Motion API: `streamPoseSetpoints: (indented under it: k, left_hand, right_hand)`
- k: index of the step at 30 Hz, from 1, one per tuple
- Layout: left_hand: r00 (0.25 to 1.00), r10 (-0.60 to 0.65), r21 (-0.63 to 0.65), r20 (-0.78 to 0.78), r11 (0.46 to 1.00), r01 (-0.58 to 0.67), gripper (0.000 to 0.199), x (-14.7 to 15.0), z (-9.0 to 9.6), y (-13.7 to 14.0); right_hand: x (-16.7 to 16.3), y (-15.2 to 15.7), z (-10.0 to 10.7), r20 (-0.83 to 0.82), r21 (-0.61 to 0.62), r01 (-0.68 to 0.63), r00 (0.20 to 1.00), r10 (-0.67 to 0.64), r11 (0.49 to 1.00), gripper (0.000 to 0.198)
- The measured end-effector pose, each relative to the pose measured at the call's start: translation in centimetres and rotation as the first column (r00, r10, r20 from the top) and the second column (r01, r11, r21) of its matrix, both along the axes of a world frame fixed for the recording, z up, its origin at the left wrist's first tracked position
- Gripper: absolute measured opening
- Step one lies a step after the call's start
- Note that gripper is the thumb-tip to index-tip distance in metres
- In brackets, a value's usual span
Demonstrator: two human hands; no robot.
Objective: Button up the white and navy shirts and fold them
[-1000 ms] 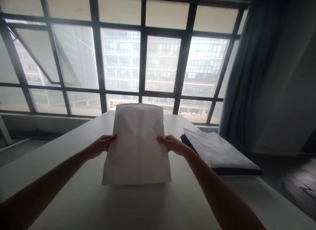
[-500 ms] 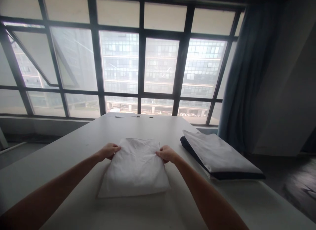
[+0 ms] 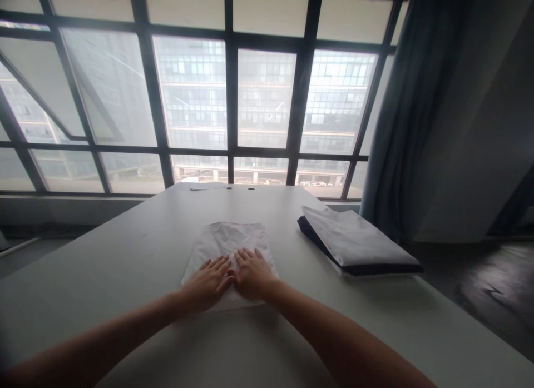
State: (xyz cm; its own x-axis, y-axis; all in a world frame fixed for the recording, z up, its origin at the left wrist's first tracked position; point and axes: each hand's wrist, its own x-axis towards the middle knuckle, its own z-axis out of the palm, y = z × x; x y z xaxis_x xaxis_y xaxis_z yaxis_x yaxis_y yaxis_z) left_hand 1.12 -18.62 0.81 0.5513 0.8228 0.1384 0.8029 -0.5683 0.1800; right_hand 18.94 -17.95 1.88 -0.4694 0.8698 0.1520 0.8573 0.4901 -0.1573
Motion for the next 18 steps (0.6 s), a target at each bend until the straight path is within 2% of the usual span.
streamPoseSetpoints:
  k: [4, 11, 15, 18]
  left_hand:
    - [0.999, 0.032, -0.025, -0.040, 0.999, -0.033, 0.070, -1.6, -1.6, -0.2]
    - [0.987, 0.121, -0.061, -0.109, 0.990, -0.129, 0.072, -4.7, -1.1, -0.2]
    - [0.979, 0.140, -0.062, -0.149, 0.987, -0.150, 0.071, -4.3, -0.8, -0.5]
    - [0.982, 0.144, -0.054, -0.120, 0.987, -0.151, 0.070, -2.6, -0.5, 0.6]
  right_hand:
    - [1.4, -0.9, -1.4, 0.001, -0.087, 0.039, 0.999, -0.039, 0.995, 0.073]
    - [4.3, -2.0, -1.3, 0.022, -0.158, 0.132, 0.991, -0.131, 0.978, 0.082]
    - [4.2, -2.2, -1.5, 0.054, -0.134, 0.167, 0.985, -0.161, 0.977, 0.081]
    - [2.6, -1.0, -1.3, 0.044, -0.089, 0.139, 0.990, -0.136, 0.986, 0.073]
